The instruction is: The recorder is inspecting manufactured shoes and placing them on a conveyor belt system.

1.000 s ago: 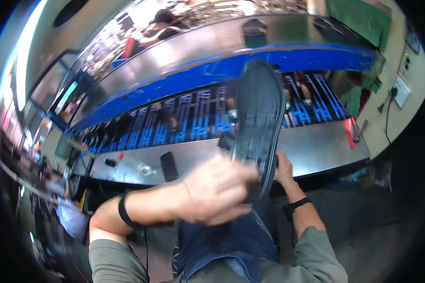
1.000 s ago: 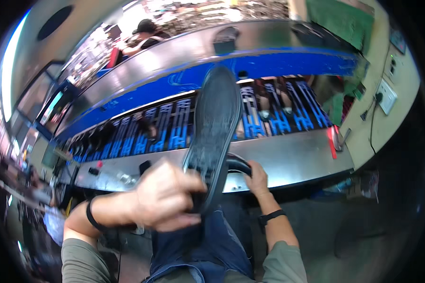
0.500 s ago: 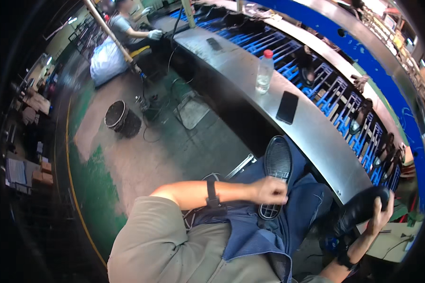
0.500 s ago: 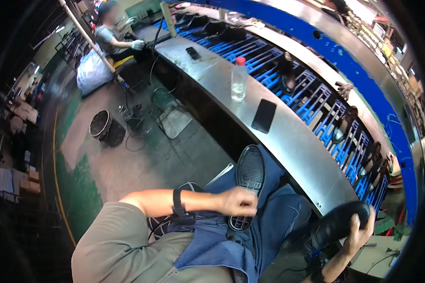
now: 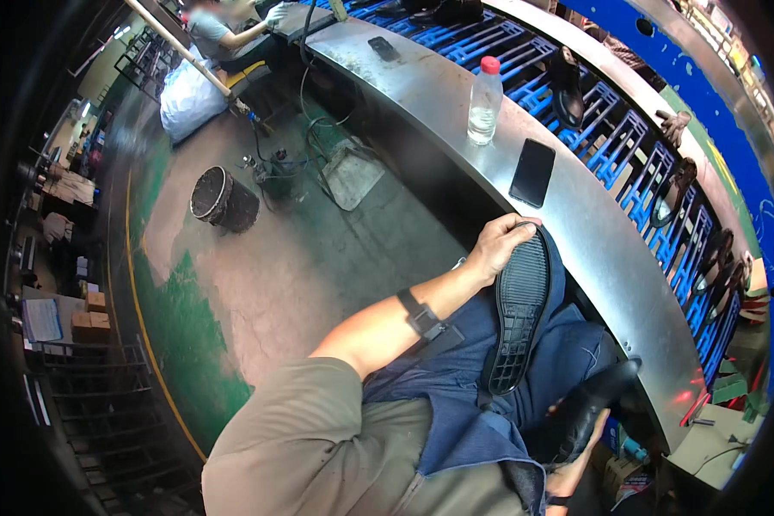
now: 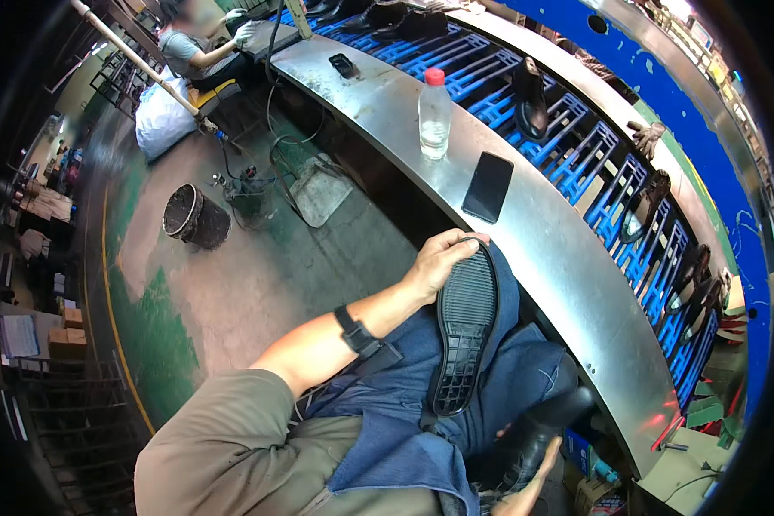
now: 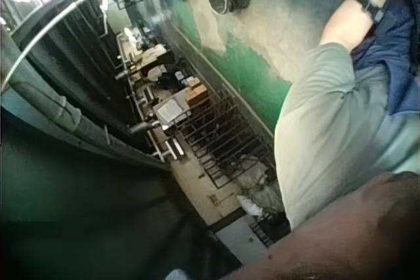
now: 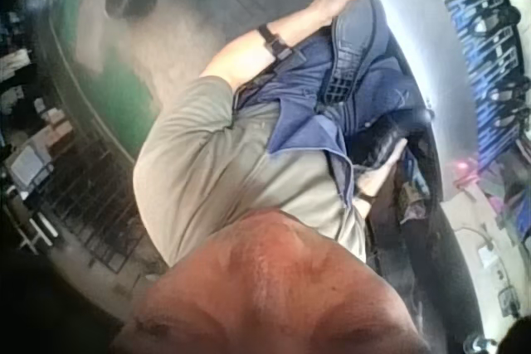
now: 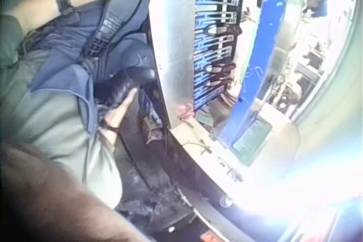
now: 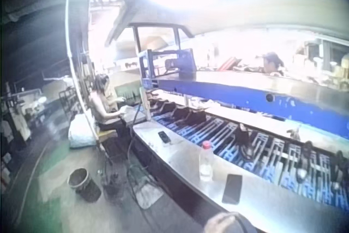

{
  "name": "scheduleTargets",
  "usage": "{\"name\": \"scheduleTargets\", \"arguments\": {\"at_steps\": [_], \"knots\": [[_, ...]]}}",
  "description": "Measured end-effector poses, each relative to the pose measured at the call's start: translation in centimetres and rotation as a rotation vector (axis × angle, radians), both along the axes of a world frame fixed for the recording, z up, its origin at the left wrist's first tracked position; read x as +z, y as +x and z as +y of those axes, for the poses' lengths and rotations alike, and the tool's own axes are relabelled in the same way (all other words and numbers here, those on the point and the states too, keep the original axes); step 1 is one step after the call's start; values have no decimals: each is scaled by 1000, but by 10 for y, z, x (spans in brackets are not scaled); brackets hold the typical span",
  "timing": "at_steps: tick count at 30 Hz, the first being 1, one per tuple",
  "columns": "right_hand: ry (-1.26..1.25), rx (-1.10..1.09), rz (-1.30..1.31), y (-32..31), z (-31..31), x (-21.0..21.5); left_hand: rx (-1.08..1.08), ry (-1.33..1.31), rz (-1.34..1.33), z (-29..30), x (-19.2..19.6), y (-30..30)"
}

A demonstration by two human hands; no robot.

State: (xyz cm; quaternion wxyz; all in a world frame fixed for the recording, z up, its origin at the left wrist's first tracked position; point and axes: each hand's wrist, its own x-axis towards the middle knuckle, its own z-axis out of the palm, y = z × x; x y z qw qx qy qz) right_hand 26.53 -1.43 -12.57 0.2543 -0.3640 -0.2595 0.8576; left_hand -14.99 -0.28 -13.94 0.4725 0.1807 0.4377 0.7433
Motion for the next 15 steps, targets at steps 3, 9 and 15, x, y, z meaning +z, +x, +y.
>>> {"name": "scheduleTargets", "arguments": {"at_steps": [3, 9, 15], "knots": [[-277, -229, 12, 8, -24, -22, -116, 103, -230, -14, 30, 5], [-190, -108, 39, 22, -19, -10, -280, 231, -347, -24, 61, 18], [-289, -250, -49, 9, -10, 23, -502, 289, -171, -9, 71, 55]]}}
